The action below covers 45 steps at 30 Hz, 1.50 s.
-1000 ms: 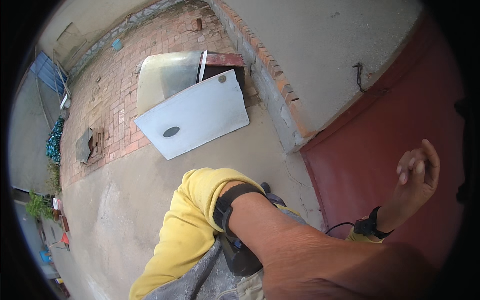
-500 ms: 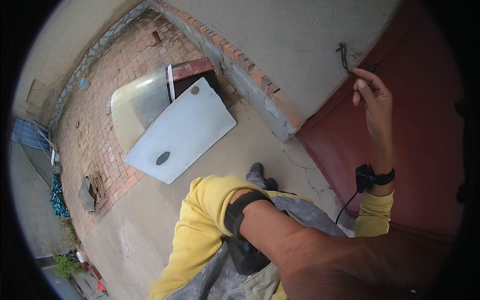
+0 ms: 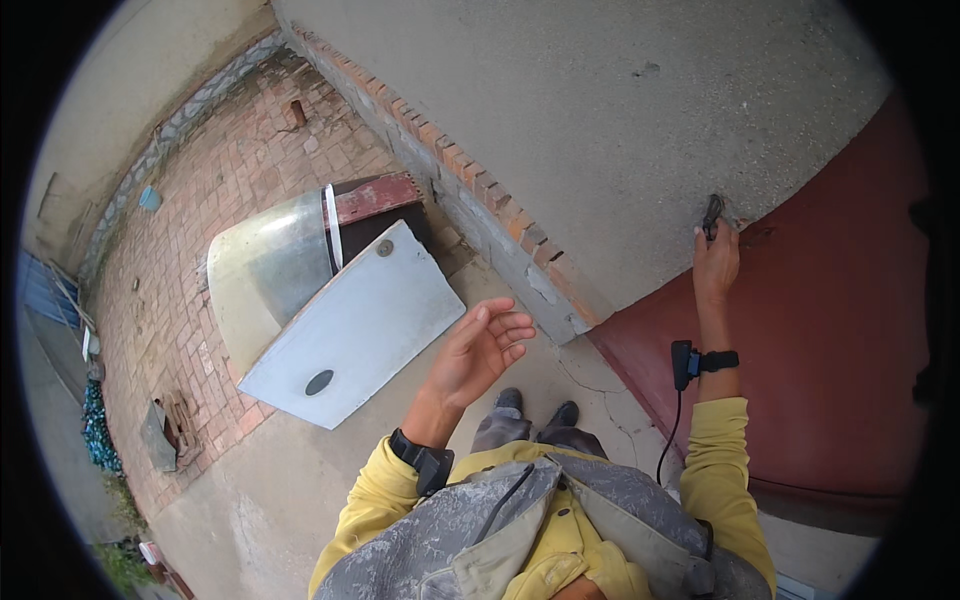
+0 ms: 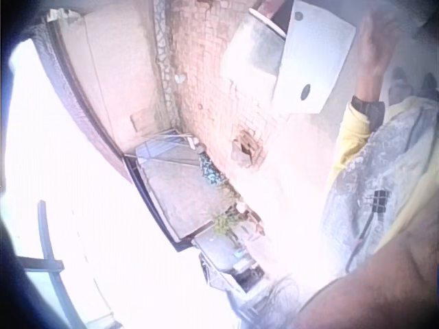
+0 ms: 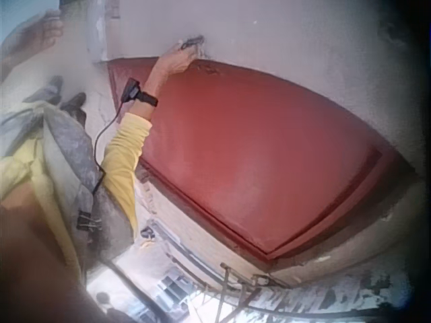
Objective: The person retrieves a pink spray bottle, walks to a tiled area, and disassembles it by unscrewing the pump and nozzle. They then rinse the parts in a basin of water and reassemble the spray bottle.
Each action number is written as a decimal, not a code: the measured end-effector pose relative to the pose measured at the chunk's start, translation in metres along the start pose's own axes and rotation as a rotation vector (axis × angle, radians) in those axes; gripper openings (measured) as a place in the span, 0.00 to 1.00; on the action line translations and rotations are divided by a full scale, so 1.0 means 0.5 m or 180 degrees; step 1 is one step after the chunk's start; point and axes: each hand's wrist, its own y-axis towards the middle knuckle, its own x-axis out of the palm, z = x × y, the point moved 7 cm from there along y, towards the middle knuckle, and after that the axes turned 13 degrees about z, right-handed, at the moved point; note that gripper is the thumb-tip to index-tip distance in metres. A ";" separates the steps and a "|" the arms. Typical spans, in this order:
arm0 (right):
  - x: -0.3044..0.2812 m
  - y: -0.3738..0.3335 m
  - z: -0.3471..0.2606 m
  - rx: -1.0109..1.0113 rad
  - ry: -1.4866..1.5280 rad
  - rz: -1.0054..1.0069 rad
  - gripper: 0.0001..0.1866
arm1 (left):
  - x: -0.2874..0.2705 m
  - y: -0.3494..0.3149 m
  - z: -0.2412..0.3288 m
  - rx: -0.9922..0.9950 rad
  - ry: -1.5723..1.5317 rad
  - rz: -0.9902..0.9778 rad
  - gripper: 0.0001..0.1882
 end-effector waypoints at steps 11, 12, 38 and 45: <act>-0.056 -0.033 -0.036 -0.0944 0.0304 -0.0362 0.06 | -0.253 -0.221 0.230 0.1963 -0.0224 0.1554 0.15; -0.068 -0.040 -0.034 -0.0950 0.0362 -0.0543 0.05 | -0.252 -0.229 0.235 0.2046 -0.0238 0.1550 0.15; 0.081 -0.175 0.295 -0.1288 -0.0212 -0.1792 0.12 | -0.151 -0.350 0.180 0.2816 0.0172 0.2458 0.10; 0.092 -0.241 0.212 -0.0393 0.0903 -0.2915 0.12 | 0.045 -0.378 0.183 0.4053 0.1549 0.2588 0.14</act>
